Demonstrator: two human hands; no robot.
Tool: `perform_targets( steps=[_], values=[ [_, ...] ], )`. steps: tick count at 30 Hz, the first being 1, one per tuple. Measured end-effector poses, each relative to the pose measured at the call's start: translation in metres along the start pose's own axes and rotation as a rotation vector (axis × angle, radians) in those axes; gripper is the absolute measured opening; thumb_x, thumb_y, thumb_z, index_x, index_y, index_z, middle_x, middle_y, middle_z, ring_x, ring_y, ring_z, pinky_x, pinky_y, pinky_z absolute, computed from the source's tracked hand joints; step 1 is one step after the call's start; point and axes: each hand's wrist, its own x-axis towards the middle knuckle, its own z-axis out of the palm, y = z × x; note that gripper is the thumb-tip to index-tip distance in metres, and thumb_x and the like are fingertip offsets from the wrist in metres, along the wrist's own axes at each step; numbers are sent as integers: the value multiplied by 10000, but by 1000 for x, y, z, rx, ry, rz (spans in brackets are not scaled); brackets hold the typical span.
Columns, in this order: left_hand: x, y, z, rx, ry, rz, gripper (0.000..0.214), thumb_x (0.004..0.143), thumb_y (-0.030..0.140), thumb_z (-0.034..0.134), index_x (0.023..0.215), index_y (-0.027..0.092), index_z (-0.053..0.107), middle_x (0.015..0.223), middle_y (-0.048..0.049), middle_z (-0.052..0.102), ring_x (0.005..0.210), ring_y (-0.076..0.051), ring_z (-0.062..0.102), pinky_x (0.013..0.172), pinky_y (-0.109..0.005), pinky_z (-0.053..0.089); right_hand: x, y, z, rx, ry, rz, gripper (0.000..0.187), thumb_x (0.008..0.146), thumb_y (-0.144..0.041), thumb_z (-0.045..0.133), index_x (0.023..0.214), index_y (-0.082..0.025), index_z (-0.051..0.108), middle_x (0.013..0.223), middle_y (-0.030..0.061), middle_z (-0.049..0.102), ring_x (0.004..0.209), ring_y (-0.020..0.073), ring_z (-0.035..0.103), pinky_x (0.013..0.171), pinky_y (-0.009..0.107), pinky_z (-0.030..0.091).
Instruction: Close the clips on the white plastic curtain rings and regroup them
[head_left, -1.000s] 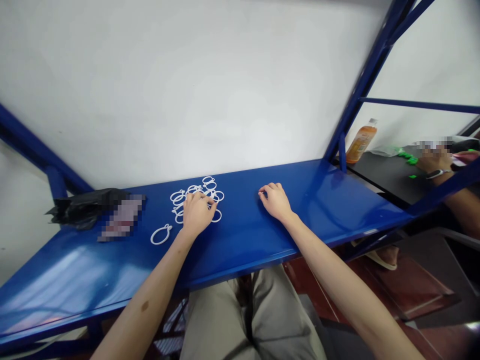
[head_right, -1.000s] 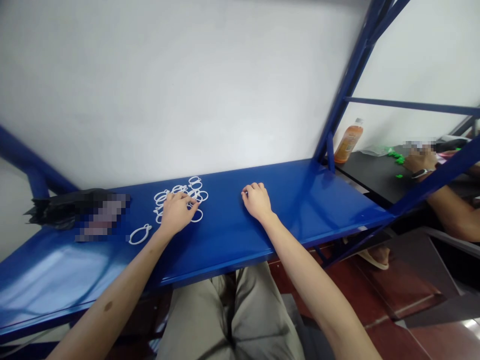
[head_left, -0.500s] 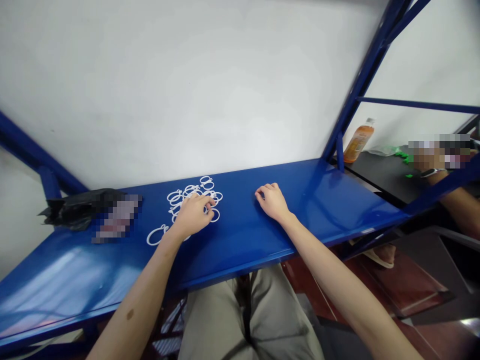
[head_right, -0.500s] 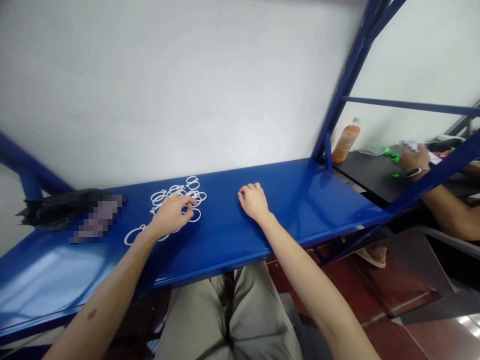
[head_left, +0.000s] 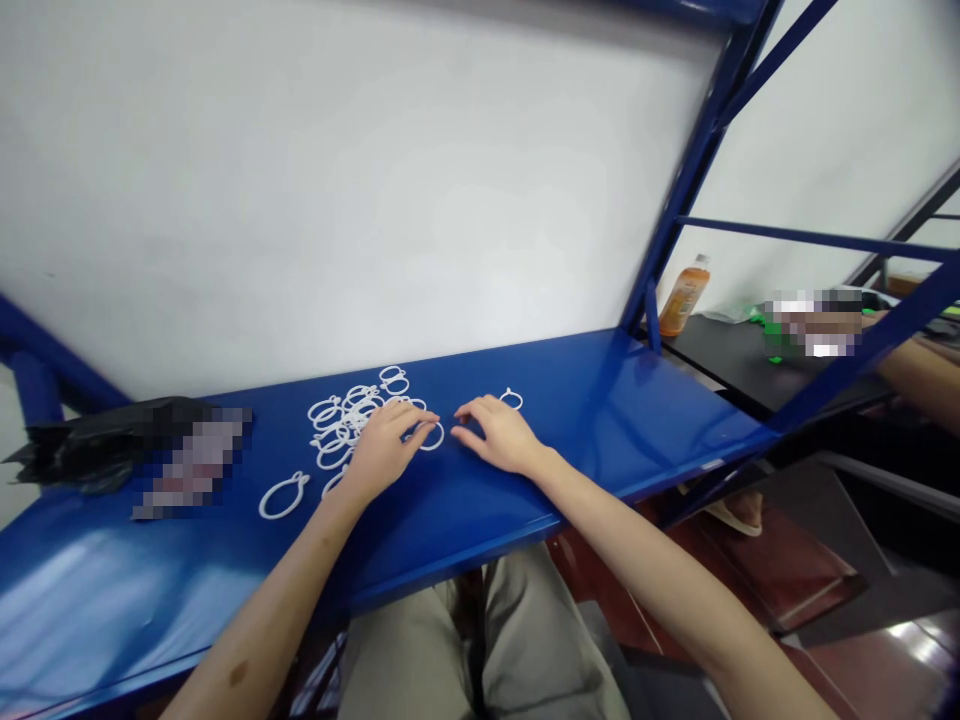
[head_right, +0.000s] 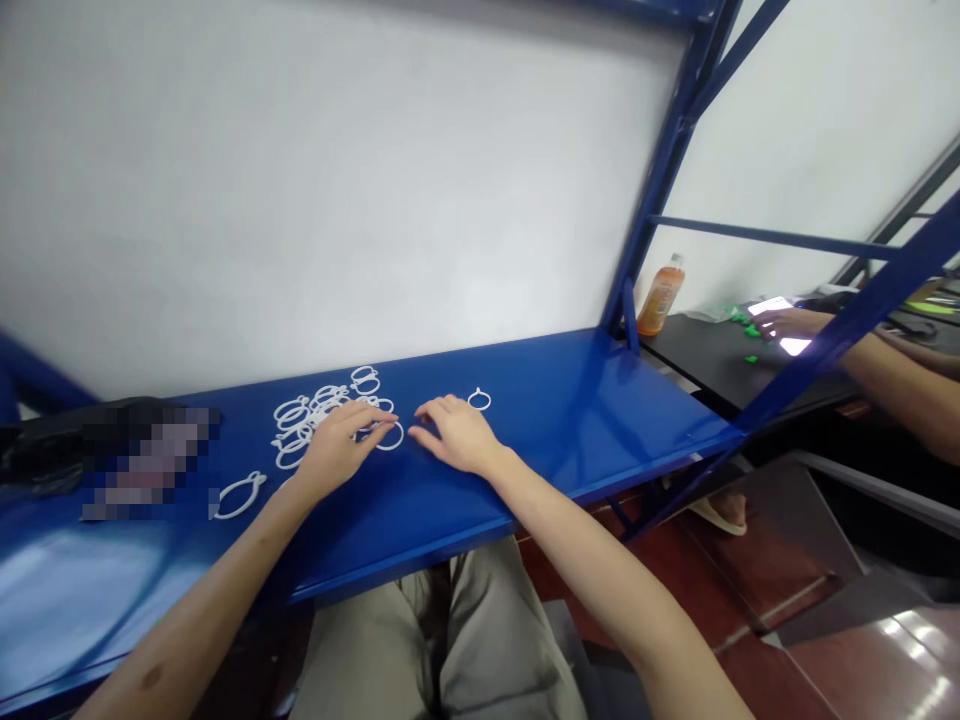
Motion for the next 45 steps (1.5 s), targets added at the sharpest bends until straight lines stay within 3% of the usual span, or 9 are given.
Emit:
perform_targets(
  steps=[4, 8, 11, 14, 18, 24, 29, 36, 45],
  values=[
    [-2, 8, 11, -110, -25, -67, 180, 943, 357, 573, 1072, 250, 637, 905, -29, 732, 871, -202, 678, 790, -347, 532, -2, -13, 8, 198, -81, 42, 196, 954, -371, 627, 1051, -217, 555, 962, 37, 688, 829, 177, 650, 742, 292, 496],
    [-4, 10, 16, -128, -15, -99, 236, 938, 351, 572, 1146, 242, 593, 945, -32, 723, 901, -204, 686, 799, -348, 551, -1, -5, 14, 316, -62, 55, 123, 994, -314, 564, 1070, -218, 558, 934, 28, 676, 786, 160, 648, 720, 277, 510],
    [-3, 9, 15, -92, -13, -97, 238, 924, 348, 593, 1135, 239, 612, 988, -46, 712, 904, -212, 676, 834, -369, 548, 1, 4, 13, 292, 60, 46, 178, 1006, -252, 531, 1167, -214, 595, 1023, 66, 670, 879, 168, 652, 800, 295, 527],
    [-2, 8, 13, -76, 1, -83, 153, 936, 353, 577, 1015, 238, 641, 902, -38, 703, 852, -212, 663, 801, -368, 542, 2, 8, 9, 286, 122, 78, 231, 1010, -233, 519, 1215, -226, 625, 994, 63, 669, 875, 166, 657, 810, 295, 534],
    [-1, 8, 12, -80, 24, -64, 161, 956, 364, 549, 941, 233, 641, 858, -32, 695, 797, -196, 644, 743, -342, 531, 2, 7, 8, 307, 118, 63, 173, 998, -216, 539, 1109, -206, 671, 988, 62, 694, 858, 159, 665, 789, 285, 529],
    [-3, 9, 13, -19, 46, 9, 122, 952, 314, 575, 1020, 234, 636, 859, -25, 696, 888, -214, 630, 840, -376, 507, 1, 6, 10, 286, 67, 110, 108, 976, -263, 592, 912, -197, 648, 869, 27, 719, 746, 147, 647, 692, 257, 476],
    [-2, 9, 13, -10, 88, -42, 109, 947, 295, 575, 1000, 221, 634, 876, -32, 696, 902, -213, 624, 840, -368, 502, 1, 4, 9, 213, 10, 184, 131, 951, -282, 623, 851, -197, 612, 792, 5, 695, 680, 132, 621, 629, 233, 425],
    [0, 13, 10, -31, 26, -43, 188, 975, 352, 534, 900, 227, 651, 858, -29, 699, 886, -210, 598, 844, -364, 488, 0, 2, 8, 156, 12, 213, 135, 944, -266, 624, 829, -201, 597, 779, -4, 686, 663, 121, 606, 613, 222, 393],
    [0, 9, 12, -66, 8, -51, 174, 973, 299, 527, 881, 226, 655, 878, -31, 713, 890, -217, 582, 831, -367, 477, -2, 4, 11, 268, -45, 52, 139, 977, -278, 598, 862, -200, 597, 813, 8, 660, 724, 138, 596, 688, 236, 437]
  ],
)
